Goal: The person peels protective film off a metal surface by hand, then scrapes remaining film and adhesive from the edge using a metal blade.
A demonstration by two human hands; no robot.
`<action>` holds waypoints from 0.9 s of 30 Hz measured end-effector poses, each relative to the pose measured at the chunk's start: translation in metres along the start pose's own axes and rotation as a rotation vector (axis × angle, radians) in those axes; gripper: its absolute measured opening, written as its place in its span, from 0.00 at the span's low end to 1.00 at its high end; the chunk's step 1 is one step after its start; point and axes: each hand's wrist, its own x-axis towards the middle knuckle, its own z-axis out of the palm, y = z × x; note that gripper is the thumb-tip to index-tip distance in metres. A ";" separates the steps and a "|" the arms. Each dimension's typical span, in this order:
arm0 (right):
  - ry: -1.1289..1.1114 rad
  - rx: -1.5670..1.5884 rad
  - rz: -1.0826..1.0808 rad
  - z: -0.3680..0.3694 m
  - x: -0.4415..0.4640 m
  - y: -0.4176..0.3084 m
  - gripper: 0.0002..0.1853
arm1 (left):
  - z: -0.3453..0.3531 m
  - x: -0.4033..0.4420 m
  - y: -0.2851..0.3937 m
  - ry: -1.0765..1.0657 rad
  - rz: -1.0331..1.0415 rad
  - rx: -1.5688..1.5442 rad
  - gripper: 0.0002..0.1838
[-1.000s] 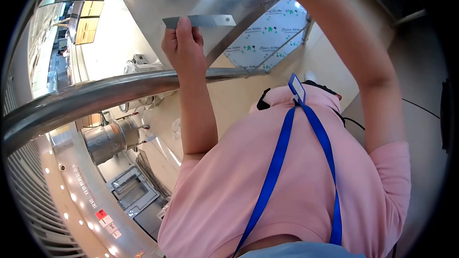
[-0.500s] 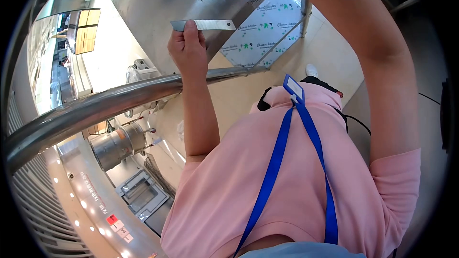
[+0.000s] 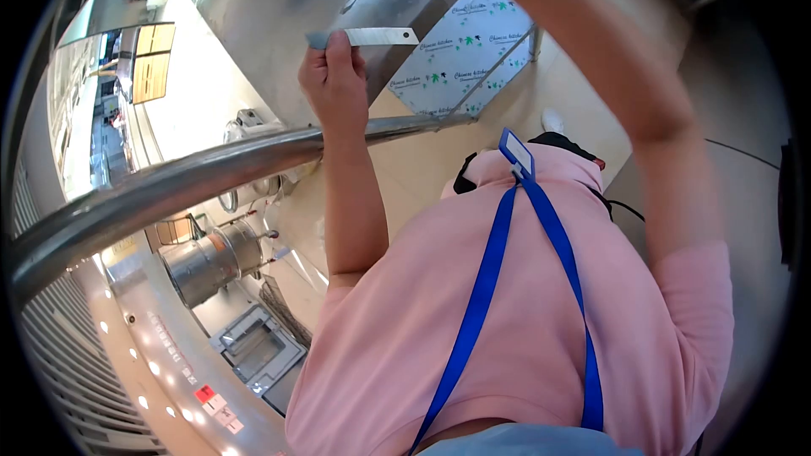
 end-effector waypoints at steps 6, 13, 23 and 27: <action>0.047 0.905 1.082 -0.014 -0.127 -0.015 0.15 | 0.019 0.007 0.002 -0.098 0.193 0.304 0.12; 0.042 1.792 1.076 0.015 -0.168 0.014 0.10 | 0.053 0.015 0.013 -0.266 0.325 0.678 0.13; 0.229 2.003 1.017 0.043 -0.152 0.008 0.07 | 0.065 0.019 0.038 -0.226 0.273 0.924 0.12; 0.254 2.040 0.969 0.045 -0.152 0.011 0.07 | 0.065 0.020 0.035 -0.205 0.297 0.911 0.11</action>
